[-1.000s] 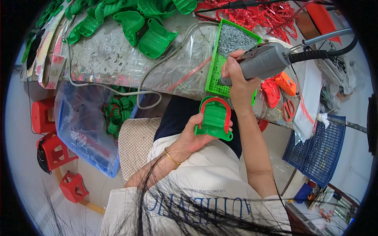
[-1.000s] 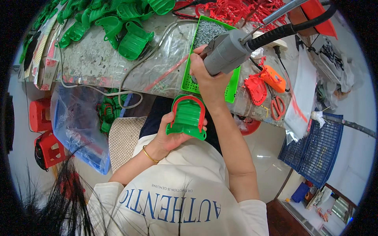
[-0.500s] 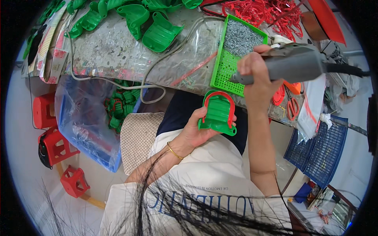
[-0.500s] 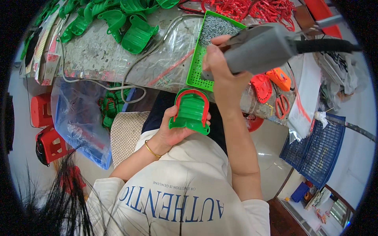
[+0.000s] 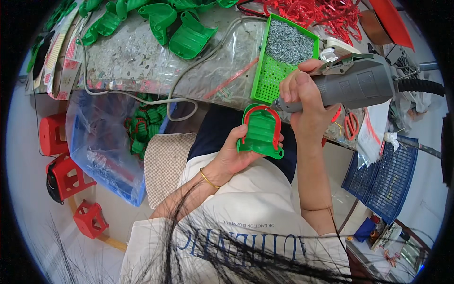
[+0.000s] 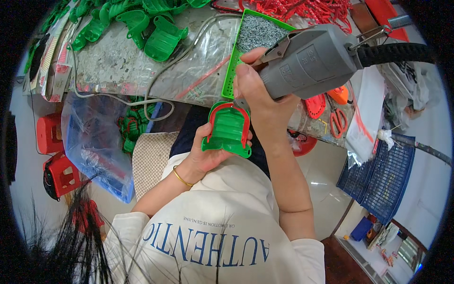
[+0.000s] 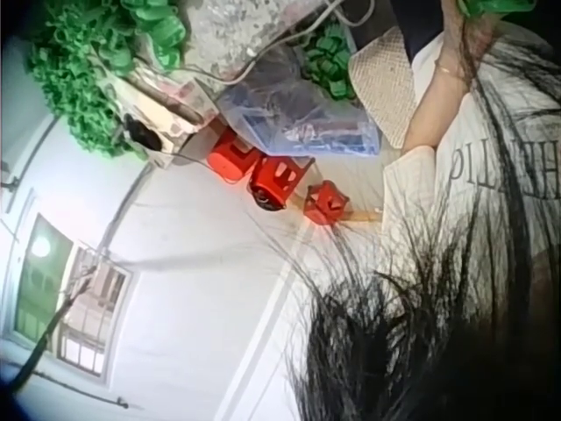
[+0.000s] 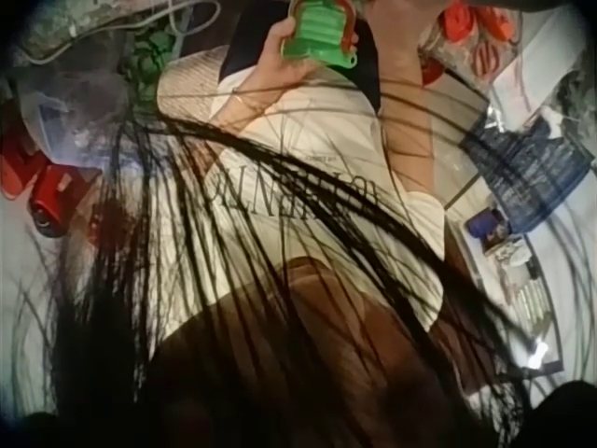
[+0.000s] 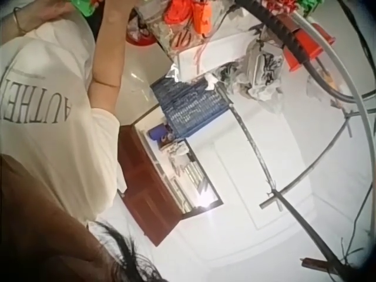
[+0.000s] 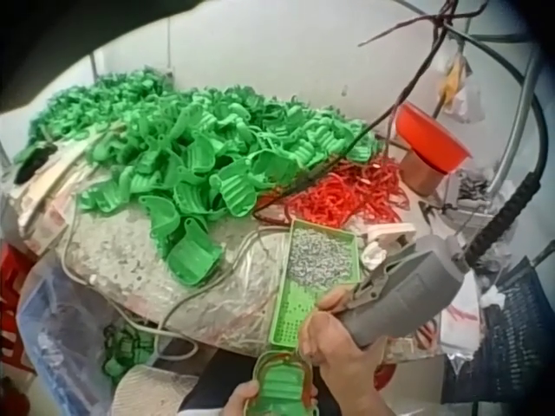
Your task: Assembling green plastic components using an electric screwdriver at a factory workbench.
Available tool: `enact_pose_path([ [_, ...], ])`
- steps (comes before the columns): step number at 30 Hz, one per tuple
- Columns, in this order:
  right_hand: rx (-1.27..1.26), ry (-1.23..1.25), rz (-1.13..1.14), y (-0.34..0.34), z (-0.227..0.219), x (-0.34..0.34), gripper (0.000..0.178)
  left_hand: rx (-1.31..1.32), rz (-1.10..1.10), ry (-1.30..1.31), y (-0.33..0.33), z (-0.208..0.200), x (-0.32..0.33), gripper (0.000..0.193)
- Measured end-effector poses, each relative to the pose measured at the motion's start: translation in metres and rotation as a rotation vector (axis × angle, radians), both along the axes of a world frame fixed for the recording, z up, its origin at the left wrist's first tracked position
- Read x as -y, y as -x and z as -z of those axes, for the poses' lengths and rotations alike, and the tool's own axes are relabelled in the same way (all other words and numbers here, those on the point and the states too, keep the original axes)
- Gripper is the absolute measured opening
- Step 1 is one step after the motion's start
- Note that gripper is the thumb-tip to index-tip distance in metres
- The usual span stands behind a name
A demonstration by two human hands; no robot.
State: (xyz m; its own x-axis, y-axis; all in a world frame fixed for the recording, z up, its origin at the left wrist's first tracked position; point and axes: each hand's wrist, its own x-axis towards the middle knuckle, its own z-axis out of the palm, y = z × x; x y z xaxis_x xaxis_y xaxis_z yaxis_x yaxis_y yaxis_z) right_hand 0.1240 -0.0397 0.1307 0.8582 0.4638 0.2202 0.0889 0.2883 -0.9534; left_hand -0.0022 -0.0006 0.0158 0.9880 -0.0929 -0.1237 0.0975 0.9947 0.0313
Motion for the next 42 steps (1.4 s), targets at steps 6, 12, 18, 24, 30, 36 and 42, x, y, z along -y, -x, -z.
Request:
enact_pose_path([
  [6, 0.016, 0.012, 0.005, -0.001, 0.006, 0.000, 0.013, 0.017, -0.020, -0.021, 0.001, 0.000, 0.001, 0.072],
  [12, 0.058, 0.001, -0.018, 0.004, 0.004, 0.000, 0.010, 0.028, -0.010, -0.044, 0.003, -0.007, 0.001, 0.073],
  [18, 0.112, -0.060, -0.020, 0.012, 0.006, 0.002, 0.012, -0.044, -0.043, -0.011, 0.006, -0.015, 0.000, 0.072],
  [24, 0.056, -0.065, -0.085, -0.002, -0.007, -0.001, 0.015, -0.057, -0.040, -0.010, 0.001, -0.015, -0.004, 0.069],
  [30, 0.042, -0.028, 0.019, -0.022, 0.008, -0.021, 0.019, -0.052, 0.008, 0.029, 0.004, -0.009, -0.005, 0.068],
  [36, 0.079, -0.009, 0.054, -0.033, 0.043, -0.029, 0.014, -0.081, 0.002, 0.032, 0.005, -0.003, -0.009, 0.067],
  [42, 0.103, 0.030, 0.086, -0.034, 0.049, -0.028, 0.012, -0.102, -0.007, 0.041, 0.003, -0.001, -0.009, 0.067],
])
